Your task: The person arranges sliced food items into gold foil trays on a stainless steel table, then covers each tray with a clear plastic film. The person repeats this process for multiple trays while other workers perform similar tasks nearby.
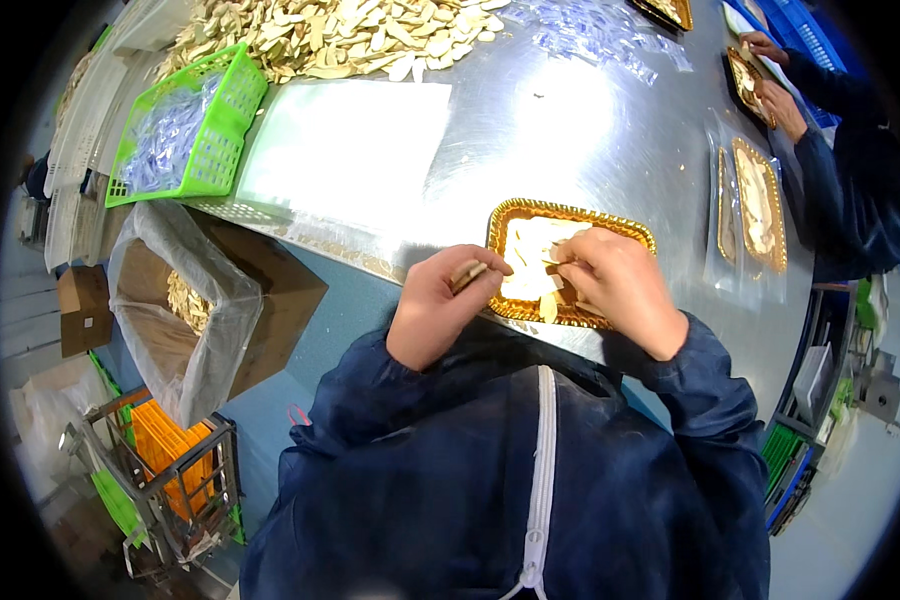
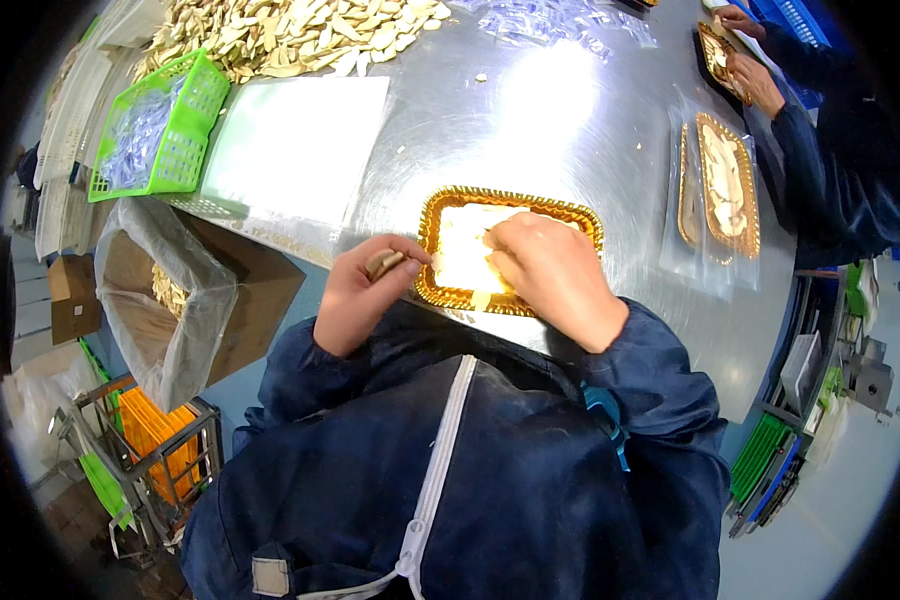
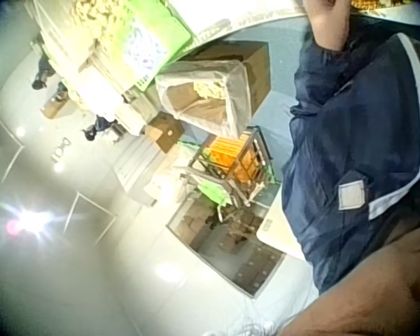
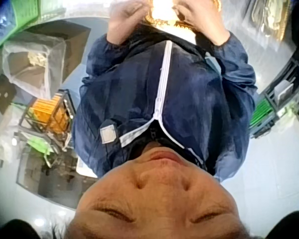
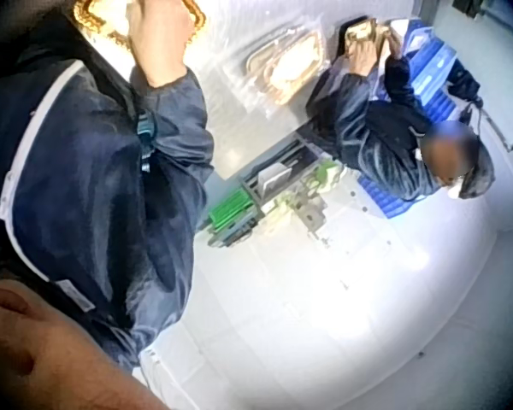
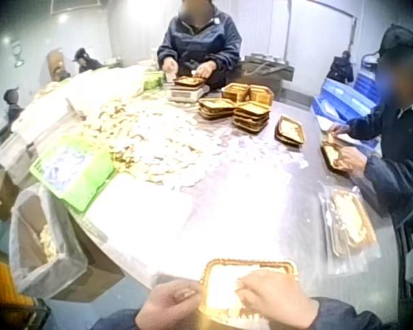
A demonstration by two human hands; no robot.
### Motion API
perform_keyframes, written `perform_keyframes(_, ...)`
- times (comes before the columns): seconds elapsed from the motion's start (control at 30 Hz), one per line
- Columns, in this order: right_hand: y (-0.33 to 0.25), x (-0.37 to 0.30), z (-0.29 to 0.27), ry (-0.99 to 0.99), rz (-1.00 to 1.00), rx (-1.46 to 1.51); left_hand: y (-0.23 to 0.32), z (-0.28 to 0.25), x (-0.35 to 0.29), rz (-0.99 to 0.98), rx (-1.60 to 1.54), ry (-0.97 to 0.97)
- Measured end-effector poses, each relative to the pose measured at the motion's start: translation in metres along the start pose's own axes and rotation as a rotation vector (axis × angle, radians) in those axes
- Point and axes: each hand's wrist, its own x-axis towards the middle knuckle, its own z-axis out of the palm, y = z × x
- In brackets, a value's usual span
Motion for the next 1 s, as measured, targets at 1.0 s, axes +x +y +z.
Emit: perform_keyframes(1.0,0.005,0.023,-0.034,-0.017,0.253,0.299,0.023,-0.004,0.003,0.094,0.767,0.133)
